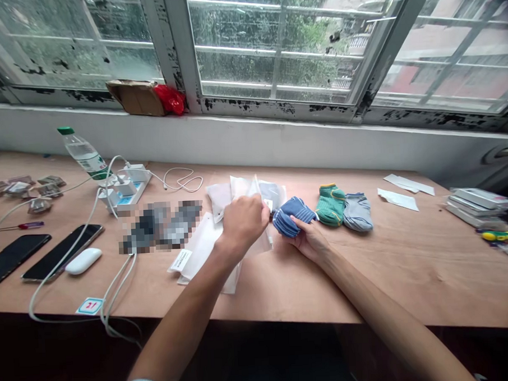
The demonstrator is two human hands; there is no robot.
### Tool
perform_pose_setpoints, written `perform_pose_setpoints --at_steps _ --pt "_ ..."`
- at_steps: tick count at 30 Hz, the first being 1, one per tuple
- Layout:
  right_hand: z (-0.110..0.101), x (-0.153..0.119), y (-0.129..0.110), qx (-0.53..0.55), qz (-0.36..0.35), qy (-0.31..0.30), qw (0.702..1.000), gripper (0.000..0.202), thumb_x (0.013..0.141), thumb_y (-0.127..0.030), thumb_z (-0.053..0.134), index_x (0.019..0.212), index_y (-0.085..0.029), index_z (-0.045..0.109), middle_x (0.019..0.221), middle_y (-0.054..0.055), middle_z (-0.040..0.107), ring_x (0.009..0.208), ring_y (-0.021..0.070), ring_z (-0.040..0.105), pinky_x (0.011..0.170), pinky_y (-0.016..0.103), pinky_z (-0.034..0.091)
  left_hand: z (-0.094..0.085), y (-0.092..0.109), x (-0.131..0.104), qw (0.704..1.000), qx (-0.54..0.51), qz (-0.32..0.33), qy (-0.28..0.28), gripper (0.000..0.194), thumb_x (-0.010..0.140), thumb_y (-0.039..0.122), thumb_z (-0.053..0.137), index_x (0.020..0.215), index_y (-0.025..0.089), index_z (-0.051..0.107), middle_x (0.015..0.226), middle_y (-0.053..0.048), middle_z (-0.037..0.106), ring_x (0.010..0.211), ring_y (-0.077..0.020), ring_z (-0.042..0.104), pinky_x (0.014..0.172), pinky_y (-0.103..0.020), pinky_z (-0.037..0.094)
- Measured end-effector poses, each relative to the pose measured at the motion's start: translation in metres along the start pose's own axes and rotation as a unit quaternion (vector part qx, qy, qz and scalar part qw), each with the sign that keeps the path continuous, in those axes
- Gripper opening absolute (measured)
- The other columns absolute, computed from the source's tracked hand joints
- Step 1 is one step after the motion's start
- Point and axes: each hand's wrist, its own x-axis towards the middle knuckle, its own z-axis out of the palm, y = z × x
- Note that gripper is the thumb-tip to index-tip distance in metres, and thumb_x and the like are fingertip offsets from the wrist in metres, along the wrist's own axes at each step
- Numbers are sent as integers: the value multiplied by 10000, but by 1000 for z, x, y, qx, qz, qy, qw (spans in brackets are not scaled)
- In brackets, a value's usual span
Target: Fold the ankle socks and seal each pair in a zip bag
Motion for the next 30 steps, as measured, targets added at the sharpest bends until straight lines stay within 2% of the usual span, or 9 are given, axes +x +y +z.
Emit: perform_pose_setpoints --at_steps 3,6,9,12,16,20,23,26,30 --pt "-5 1 -8 -3 -7 12 1000 247 835 -378 661 1034 -232 656 961 27 729 764 183 700 637 312 591 32 4 6 999 9 40 -29 304 936 325 365 887 154 611 789 -116 656 763 -252 643 681 -320 439" --pt "-6 0 -13 15 -11 -2 1000 267 847 -390 638 1064 -235 658 1041 39 727 876 205 706 759 353 592 64 5 7 996 -30 65 -47 312 966 344 329 932 166 583 830 -113 660 767 -231 643 690 -316 447" --pt "-4 -1 -15 35 -25 -17 999 285 827 -341 663 1099 -258 646 1139 29 704 1033 226 669 899 419 561 80 4 5 992 -87 77 -48 311 982 342 294 919 179 551 849 -104 658 759 -225 636 669 -320 439" --pt "-2 -1 -16 41 -45 -17 998 304 797 -280 694 1096 -267 639 1137 18 703 1094 229 640 957 453 536 83 3 3 985 -141 90 -35 301 990 338 277 902 189 523 845 -88 652 759 -223 626 645 -319 427" --pt "-1 -2 -20 7 -48 -4 999 346 763 -266 726 1096 -258 632 1111 29 703 1065 250 649 931 475 549 79 7 0 981 -169 93 -19 299 994 341 284 881 193 518 820 -71 644 744 -205 611 646 -306 421" --pt "1 -2 -18 -31 -90 18 995 399 708 -249 781 1079 -245 635 1115 31 696 1061 219 645 944 373 542 71 20 -5 985 -144 98 -5 304 993 333 288 889 186 533 820 -76 636 707 -189 594 636 -293 415" --pt "3 -2 -14 -54 -117 37 991 417 686 -258 802 1069 -259 638 1035 2 707 988 194 659 884 328 555 67 30 -7 985 -100 137 -1 299 986 312 303 899 171 553 821 -97 628 724 -204 589 645 -301 415" --pt "3 -3 -14 -46 -119 43 991 329 672 -227 795 977 -244 672 941 -16 708 921 187 661 858 321 551 68 33 -5 983 -46 178 8 289 982 278 313 908 163 568 816 -106 625 766 -225 582 657 -312 411" --pt "0 -4 -20 -22 -78 22 996 126 688 -211 726 807 -211 683 903 7 707 903 196 652 873 341 544 77 29 1 975 -11 221 30 280 987 245 314 922 167 574 844 -100 623 806 -234 558 687 -327 407"
